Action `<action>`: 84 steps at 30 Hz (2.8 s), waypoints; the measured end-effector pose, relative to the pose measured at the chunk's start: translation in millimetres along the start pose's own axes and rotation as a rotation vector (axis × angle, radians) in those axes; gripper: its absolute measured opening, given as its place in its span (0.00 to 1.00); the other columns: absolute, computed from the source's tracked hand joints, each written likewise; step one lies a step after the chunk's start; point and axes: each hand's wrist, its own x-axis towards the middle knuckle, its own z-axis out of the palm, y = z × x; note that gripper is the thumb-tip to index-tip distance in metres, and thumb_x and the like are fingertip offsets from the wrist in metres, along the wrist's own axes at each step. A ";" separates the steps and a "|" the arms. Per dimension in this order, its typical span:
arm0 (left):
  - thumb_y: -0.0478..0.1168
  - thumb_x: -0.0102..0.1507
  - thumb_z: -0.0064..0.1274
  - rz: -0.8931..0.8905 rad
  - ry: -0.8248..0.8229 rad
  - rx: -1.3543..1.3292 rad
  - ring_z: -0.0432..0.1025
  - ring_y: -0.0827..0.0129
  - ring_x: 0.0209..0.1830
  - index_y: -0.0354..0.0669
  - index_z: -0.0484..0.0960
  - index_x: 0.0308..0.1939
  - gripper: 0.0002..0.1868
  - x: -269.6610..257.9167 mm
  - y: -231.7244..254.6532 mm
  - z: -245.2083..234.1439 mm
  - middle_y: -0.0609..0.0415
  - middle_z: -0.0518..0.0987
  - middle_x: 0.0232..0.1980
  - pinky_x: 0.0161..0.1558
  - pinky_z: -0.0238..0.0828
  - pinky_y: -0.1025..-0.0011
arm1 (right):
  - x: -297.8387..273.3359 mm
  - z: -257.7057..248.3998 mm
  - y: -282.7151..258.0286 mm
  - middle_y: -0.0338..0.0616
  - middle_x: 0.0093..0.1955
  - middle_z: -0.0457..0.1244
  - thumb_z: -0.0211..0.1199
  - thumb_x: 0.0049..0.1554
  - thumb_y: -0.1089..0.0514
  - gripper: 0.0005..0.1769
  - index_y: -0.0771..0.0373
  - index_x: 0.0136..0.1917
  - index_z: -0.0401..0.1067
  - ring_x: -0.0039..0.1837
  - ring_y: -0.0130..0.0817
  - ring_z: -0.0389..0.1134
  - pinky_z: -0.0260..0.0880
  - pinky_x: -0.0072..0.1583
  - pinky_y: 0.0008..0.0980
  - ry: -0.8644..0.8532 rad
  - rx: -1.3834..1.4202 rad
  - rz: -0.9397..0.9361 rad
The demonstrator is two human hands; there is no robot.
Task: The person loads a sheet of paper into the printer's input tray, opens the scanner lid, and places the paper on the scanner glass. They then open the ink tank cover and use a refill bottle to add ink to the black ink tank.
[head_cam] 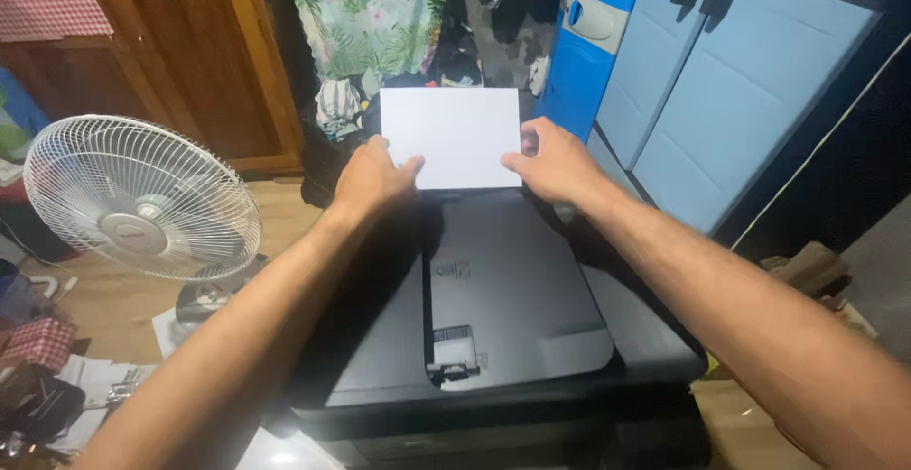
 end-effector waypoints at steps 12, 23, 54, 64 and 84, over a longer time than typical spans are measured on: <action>0.53 0.56 0.59 -0.282 -0.090 -0.028 0.77 0.46 0.59 0.26 0.73 0.58 0.36 51.6 -29.2 35.3 0.33 0.81 0.55 0.60 0.72 0.59 | 62.7 38.0 48.7 0.50 0.42 0.62 0.67 0.58 0.49 0.27 0.72 0.62 0.73 0.36 0.35 0.54 0.49 0.36 0.37 -0.334 0.281 0.389; 0.39 0.58 0.58 -0.410 0.024 -0.005 0.75 0.48 0.60 0.34 0.73 0.58 0.25 40.6 -2.2 28.5 0.38 0.79 0.57 0.59 0.71 0.56 | 57.8 42.8 31.1 0.53 0.43 0.69 0.66 0.49 0.66 0.17 0.73 0.53 0.75 0.39 0.35 0.68 0.65 0.37 0.34 -0.220 0.252 0.332; 0.39 0.72 0.53 0.404 0.245 -1.091 0.75 0.79 0.44 0.34 0.81 0.53 0.11 -25.0 85.6 -69.7 0.56 0.84 0.46 0.47 0.76 0.76 | -25.4 -116.8 -73.2 0.39 0.56 0.69 0.57 0.62 0.70 0.11 0.61 0.56 0.71 0.58 0.30 0.72 0.78 0.58 0.35 0.204 0.688 -0.231; 0.39 0.71 0.53 0.325 0.349 -1.070 0.74 0.78 0.44 0.34 0.80 0.54 0.11 -49.6 86.5 -64.7 0.56 0.83 0.46 0.48 0.74 0.75 | -55.0 -90.6 -62.9 0.46 0.57 0.70 0.58 0.58 0.67 0.22 0.61 0.66 0.68 0.55 0.30 0.71 0.69 0.56 0.34 0.060 0.903 -0.102; 0.39 0.72 0.52 0.222 0.415 -0.898 0.75 0.77 0.42 0.32 0.80 0.51 0.11 -80.3 55.7 -102.0 0.55 0.83 0.45 0.45 0.74 0.75 | -86.1 -40.6 -112.6 0.48 0.60 0.69 0.60 0.59 0.63 0.19 0.67 0.64 0.68 0.60 0.35 0.72 0.73 0.61 0.36 -0.149 1.224 -0.031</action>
